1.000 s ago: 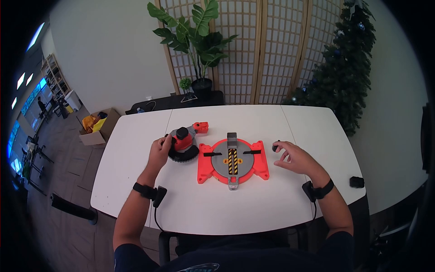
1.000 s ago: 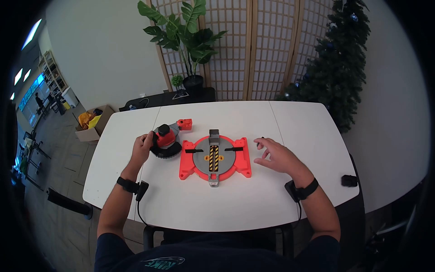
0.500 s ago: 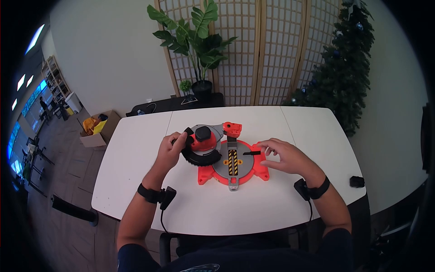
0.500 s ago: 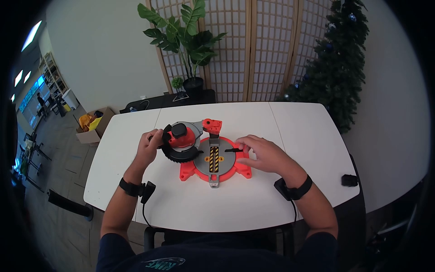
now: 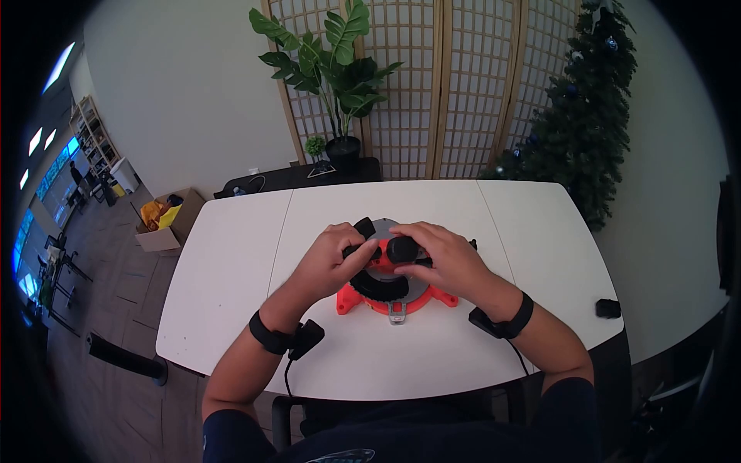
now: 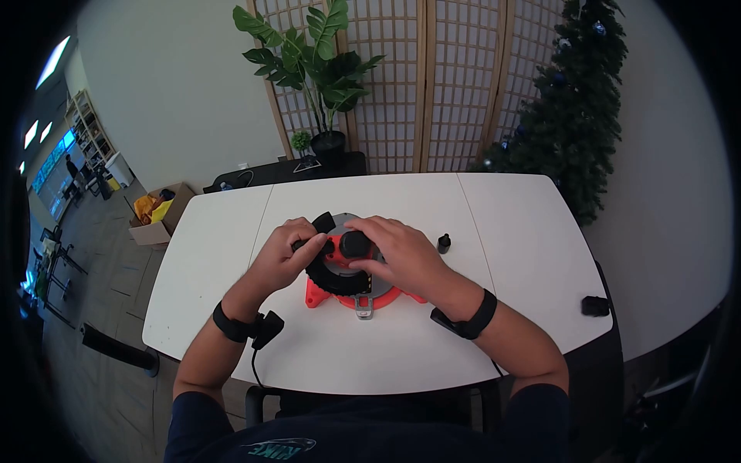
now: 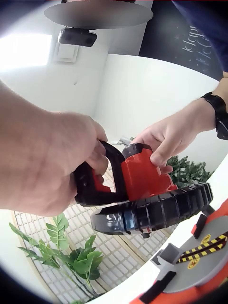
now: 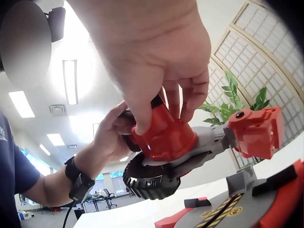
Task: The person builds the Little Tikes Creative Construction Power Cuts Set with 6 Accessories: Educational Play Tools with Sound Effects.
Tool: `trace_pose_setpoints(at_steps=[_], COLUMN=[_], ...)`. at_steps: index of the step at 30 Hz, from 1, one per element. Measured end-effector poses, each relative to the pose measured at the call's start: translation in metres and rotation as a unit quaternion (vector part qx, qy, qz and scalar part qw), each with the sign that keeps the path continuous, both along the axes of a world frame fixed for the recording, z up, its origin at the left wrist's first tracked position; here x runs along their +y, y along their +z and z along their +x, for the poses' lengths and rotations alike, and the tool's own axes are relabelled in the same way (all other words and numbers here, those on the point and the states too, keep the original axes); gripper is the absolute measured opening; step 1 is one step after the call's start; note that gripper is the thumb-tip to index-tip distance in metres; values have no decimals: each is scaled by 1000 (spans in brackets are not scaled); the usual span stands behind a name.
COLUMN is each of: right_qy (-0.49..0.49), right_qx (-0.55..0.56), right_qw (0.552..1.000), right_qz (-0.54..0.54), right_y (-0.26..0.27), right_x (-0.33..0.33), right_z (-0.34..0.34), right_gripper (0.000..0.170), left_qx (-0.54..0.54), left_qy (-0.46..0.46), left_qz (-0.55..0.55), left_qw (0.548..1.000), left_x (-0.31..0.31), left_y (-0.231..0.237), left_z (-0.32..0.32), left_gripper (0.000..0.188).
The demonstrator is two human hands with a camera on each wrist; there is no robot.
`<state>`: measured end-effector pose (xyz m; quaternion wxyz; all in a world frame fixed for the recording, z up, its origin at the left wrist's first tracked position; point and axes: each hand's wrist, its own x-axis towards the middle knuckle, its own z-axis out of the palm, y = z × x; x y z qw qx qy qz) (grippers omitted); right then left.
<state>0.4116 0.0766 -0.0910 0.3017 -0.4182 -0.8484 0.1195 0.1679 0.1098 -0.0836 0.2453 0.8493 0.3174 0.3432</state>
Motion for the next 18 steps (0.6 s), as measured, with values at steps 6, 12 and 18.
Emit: trace_pose_setpoints(at_steps=[6, 12, 18], right_qy=[-27, -34, 14], right_qx=[33, 132, 328], right_qw=[999, 991, 943], right_qz=[9, -6, -57], right_y=[-4, -3, -23], right_x=[-1, 7, 27], right_z=[-2, 11, 24], right_gripper=[42, 41, 42], left_qx=[17, -36, -142], left_qy=[5, 65, 35], left_qz=[10, 56, -87], left_qw=[1000, 996, 986], left_x=[3, 11, 26], left_y=[-3, -13, -39], left_z=[0, -8, -16], left_gripper=[24, 54, 69])
